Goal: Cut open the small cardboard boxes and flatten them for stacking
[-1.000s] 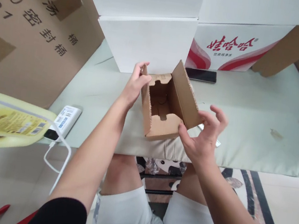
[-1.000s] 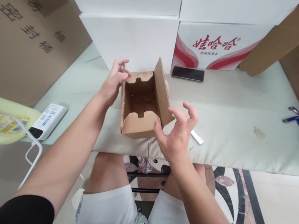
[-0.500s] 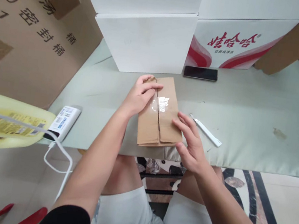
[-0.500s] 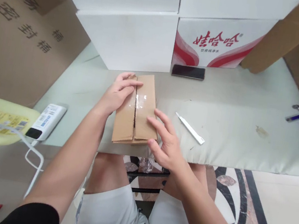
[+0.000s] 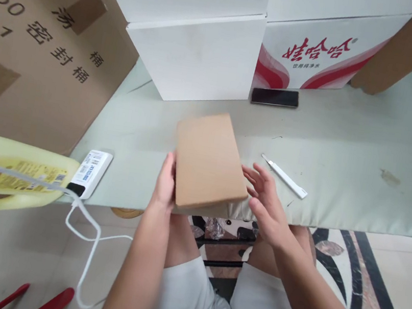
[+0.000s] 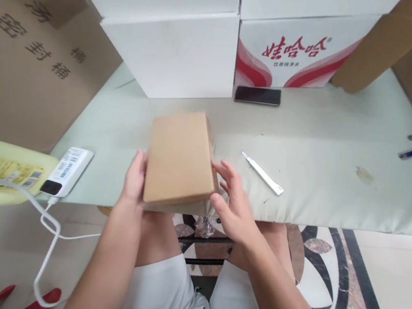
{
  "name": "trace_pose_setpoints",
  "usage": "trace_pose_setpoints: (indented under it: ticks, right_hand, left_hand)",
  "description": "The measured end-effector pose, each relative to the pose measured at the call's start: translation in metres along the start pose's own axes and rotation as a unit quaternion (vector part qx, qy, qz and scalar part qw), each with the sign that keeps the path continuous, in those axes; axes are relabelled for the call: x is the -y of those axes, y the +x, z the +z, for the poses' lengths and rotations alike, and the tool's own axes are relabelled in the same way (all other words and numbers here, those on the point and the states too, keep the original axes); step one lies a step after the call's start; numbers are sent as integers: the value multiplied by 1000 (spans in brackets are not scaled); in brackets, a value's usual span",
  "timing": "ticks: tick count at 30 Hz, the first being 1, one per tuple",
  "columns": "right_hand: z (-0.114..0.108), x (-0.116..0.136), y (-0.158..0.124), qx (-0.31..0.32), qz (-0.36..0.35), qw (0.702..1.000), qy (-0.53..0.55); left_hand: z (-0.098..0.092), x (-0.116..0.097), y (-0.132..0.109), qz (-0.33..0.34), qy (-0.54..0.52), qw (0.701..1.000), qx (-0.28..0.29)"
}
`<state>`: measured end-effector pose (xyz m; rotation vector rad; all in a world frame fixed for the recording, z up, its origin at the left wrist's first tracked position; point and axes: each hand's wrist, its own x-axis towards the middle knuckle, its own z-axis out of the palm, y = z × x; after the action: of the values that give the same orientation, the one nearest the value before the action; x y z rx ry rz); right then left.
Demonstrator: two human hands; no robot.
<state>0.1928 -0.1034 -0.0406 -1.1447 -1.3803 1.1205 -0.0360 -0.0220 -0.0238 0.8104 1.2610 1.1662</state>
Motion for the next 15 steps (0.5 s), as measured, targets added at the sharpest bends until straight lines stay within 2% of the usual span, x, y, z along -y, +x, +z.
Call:
trace_pose_setpoints:
  ticks: [1,2,4,6,8,11,13,15]
  right_hand:
    - [-2,7,1,17,-7,1000,-25]
    - [-4,14,2,34,-15,998,-55]
    - [-11,30,4,53,-45,991,-111]
    - [-17,45,6,44,-97,982,-154]
    - [-21,56,8,19,-150,969,-196]
    - [-23,64,12,-2,-210,940,-270]
    - [-22,63,14,-1,-234,920,-315]
    - [-20,59,13,-19,-232,907,-352]
  left_hand:
    - [5,1,-7,-47,-38,998,18]
    - [9,2,-12,-64,-67,995,32]
    - [15,4,-17,-48,-95,993,46]
    - [19,8,-18,-13,-109,993,44]
    - [23,13,-17,-33,-137,990,25]
    - [28,26,-19,-97,-185,978,10]
    - [28,35,-24,-104,-176,978,36]
    - [24,41,-32,-96,-125,986,60]
